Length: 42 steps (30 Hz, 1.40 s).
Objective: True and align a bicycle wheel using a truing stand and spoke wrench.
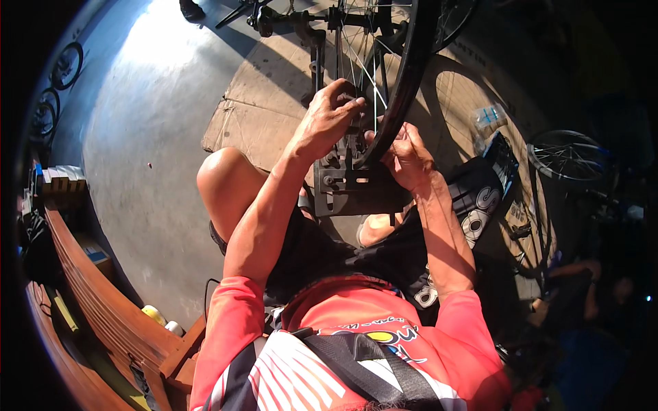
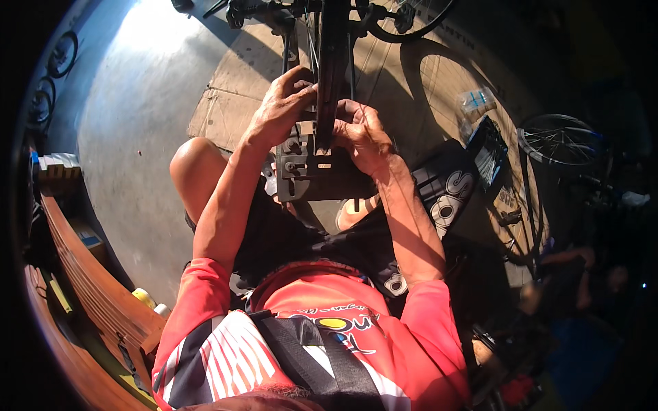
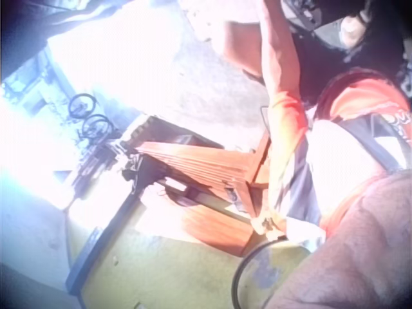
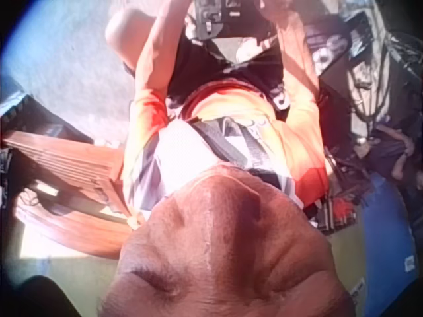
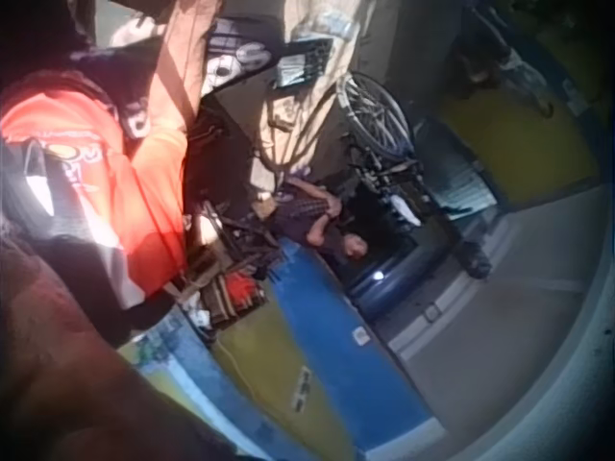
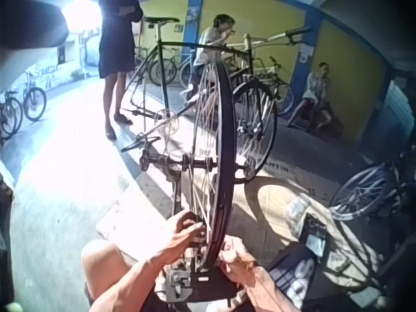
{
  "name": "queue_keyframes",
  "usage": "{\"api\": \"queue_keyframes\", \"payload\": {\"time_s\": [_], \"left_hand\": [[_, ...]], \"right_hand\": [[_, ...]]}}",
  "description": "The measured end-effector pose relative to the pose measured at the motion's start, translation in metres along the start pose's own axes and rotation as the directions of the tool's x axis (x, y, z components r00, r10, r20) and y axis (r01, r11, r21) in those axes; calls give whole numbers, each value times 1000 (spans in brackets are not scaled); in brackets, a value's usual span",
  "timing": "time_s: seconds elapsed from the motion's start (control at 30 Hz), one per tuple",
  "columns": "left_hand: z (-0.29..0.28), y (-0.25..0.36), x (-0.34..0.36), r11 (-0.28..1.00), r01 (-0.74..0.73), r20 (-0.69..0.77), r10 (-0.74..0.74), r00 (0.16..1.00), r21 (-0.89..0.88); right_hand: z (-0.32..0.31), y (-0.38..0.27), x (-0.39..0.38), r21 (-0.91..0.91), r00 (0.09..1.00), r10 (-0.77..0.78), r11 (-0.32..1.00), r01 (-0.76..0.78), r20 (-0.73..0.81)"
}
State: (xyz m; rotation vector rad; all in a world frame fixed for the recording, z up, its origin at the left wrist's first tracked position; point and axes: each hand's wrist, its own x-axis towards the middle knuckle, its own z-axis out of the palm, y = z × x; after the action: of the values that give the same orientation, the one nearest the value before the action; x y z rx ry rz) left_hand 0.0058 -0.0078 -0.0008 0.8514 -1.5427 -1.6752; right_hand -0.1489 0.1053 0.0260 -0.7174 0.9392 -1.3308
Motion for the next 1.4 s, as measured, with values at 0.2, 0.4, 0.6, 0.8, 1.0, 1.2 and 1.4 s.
{"api": "queue_keyframes", "payload": {"time_s": [0.2, 0.4, 0.6, 0.8, 1.0, 1.2, 1.4], "left_hand": [[-1, 2, 2, 931, 152, 77, -133, 988, -333], [-3, -7, 8, 981, 70, 41, -63, 997, -182], [-2, -14, 13, 983, 36, -26, -41, 999, -180], [-7, -22, 19, 993, 100, 36, -98, 995, -62], [-4, -25, 18, 996, 54, -61, -58, 996, -66], [-4, 1, 13, 947, 124, 5, -129, 992, -297], [0, 18, 8, 905, 194, 99, -168, 981, -380]], "right_hand": [[-11, -4, 9, -4, 979, 146, 989, -146, 142], [-2, -12, 23, -255, 978, 209, 947, -197, 18], [12, -22, 21, -387, 983, 184, 904, -179, -25], [2, 6, 42, -479, 995, 97, 874, -78, 14], [4, -3, 38, -676, 997, 49, 737, 4, 59], [-1, 3, 19, 27, 971, 116, 992, -124, 211], [-32, 40, 34, 446, 913, -1, 873, -199, 409]]}}
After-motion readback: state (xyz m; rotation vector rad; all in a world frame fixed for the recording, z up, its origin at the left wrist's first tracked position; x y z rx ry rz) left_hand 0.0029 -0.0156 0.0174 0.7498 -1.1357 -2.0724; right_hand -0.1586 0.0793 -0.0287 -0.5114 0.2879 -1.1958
